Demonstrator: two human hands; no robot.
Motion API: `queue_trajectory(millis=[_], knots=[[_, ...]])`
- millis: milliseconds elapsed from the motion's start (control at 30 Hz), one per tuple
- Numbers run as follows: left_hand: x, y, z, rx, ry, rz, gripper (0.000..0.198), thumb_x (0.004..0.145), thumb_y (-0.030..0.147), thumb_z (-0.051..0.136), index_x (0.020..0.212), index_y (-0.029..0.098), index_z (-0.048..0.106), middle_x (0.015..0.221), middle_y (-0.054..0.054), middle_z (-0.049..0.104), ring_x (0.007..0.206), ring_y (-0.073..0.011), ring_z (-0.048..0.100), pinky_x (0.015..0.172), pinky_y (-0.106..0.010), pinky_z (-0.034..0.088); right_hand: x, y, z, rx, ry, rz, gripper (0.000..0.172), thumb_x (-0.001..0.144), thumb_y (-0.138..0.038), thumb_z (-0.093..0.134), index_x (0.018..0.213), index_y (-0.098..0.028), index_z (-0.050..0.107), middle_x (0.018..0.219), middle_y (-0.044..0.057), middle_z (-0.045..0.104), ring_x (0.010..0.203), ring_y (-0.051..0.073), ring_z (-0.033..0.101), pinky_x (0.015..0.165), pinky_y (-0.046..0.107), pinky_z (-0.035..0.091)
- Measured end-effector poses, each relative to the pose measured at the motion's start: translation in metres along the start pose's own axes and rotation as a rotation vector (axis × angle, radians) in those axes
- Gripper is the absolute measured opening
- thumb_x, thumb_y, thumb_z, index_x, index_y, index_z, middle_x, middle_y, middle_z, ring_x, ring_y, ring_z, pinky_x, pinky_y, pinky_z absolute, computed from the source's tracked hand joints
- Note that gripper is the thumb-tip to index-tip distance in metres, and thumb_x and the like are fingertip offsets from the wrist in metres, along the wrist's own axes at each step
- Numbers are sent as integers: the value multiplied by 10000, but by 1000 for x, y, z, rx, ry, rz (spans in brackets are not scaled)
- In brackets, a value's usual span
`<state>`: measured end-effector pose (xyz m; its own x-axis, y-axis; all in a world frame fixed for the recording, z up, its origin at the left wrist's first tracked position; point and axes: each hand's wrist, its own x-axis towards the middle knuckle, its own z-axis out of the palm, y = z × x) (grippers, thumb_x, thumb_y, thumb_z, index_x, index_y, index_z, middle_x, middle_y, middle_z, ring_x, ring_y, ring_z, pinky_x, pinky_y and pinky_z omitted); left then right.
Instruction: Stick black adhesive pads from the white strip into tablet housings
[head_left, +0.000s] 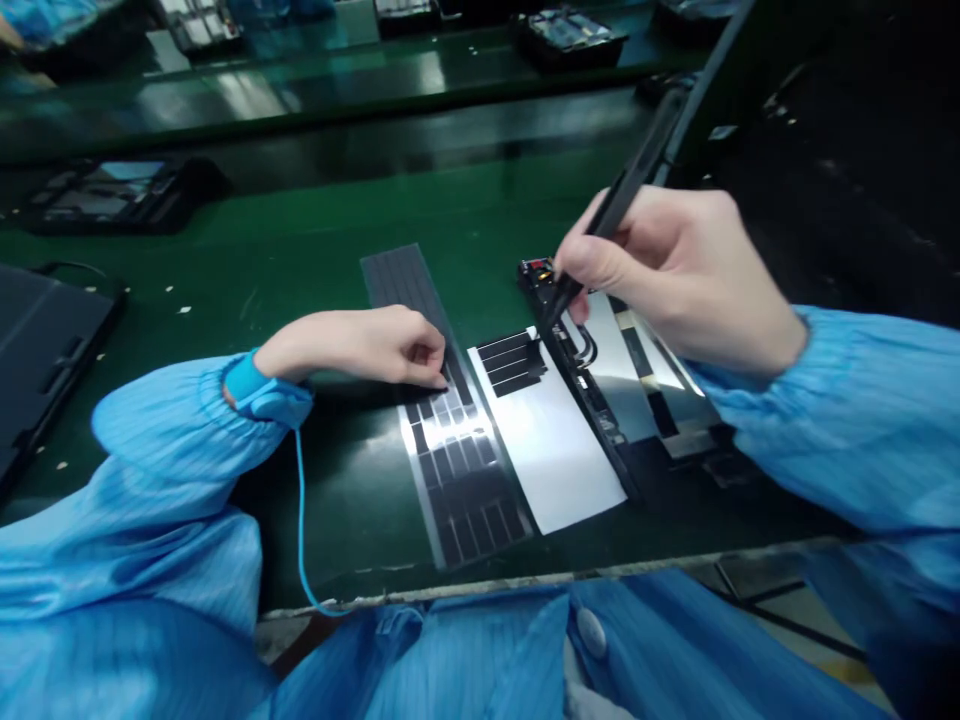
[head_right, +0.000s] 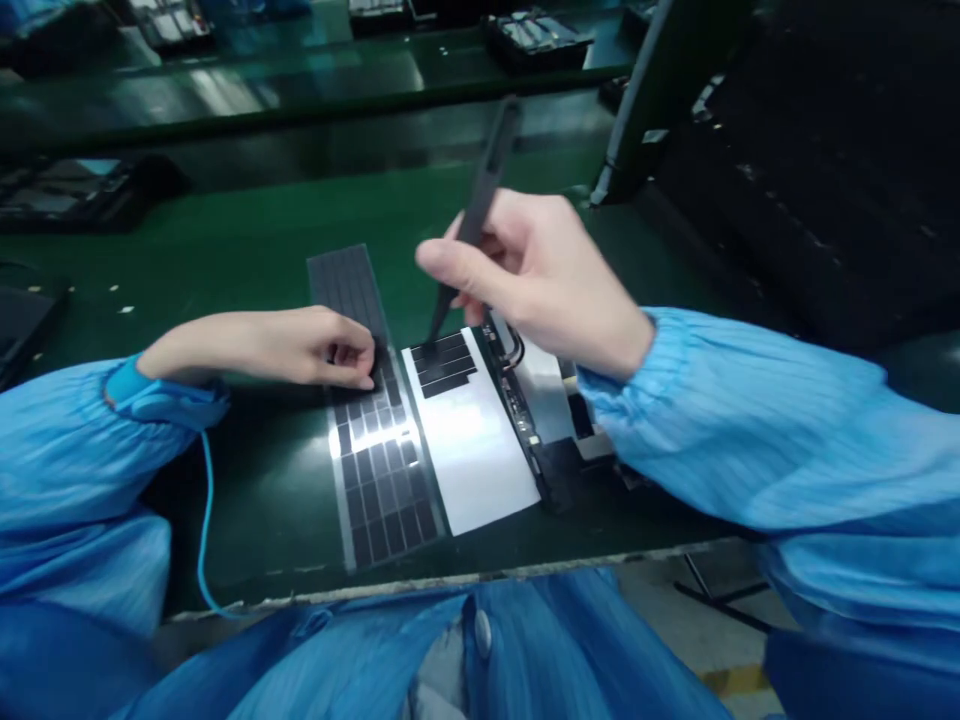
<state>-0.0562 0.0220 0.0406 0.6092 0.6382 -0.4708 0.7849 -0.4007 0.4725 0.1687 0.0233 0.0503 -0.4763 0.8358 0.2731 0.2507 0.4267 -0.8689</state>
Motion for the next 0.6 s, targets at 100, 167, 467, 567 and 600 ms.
queue_trajectory(millis=[100,167,467,567,600], knots=[[9,22,14,-53,435,61,236,820,350,465,728,152,556,659,9,549,585,-102,491,545,-212,351,-6,21,-25,-62,-60,154,303,785,-426,573,725,-133,526,520,-20,519,429,60,494,391,176,390],[17,37,30,-78,687,179,135,823,276,471,821,152,523,804,-19,575,738,-130,525,665,-240,404,-8,37,-27,11,-169,241,324,793,-447,557,723,-135,503,483,-33,495,380,49,460,349,167,360],[38,38,70,-118,600,402,191,798,171,509,831,186,321,1105,-102,482,972,-176,470,778,-300,434,1,58,-14,38,-210,282,218,869,-330,467,742,-153,443,423,-61,475,296,56,432,284,156,315],[36,39,70,-37,582,401,183,810,149,491,817,189,313,1108,-102,485,972,-189,462,781,-327,432,-1,58,-14,7,-159,266,202,876,-317,447,758,-153,450,410,-62,477,280,60,425,282,160,306],[36,40,70,0,583,408,180,812,139,485,815,189,312,1111,-105,487,965,-193,460,778,-336,431,-2,58,-14,-10,-143,266,201,874,-316,450,759,-151,456,405,-61,477,277,60,422,281,161,302]])
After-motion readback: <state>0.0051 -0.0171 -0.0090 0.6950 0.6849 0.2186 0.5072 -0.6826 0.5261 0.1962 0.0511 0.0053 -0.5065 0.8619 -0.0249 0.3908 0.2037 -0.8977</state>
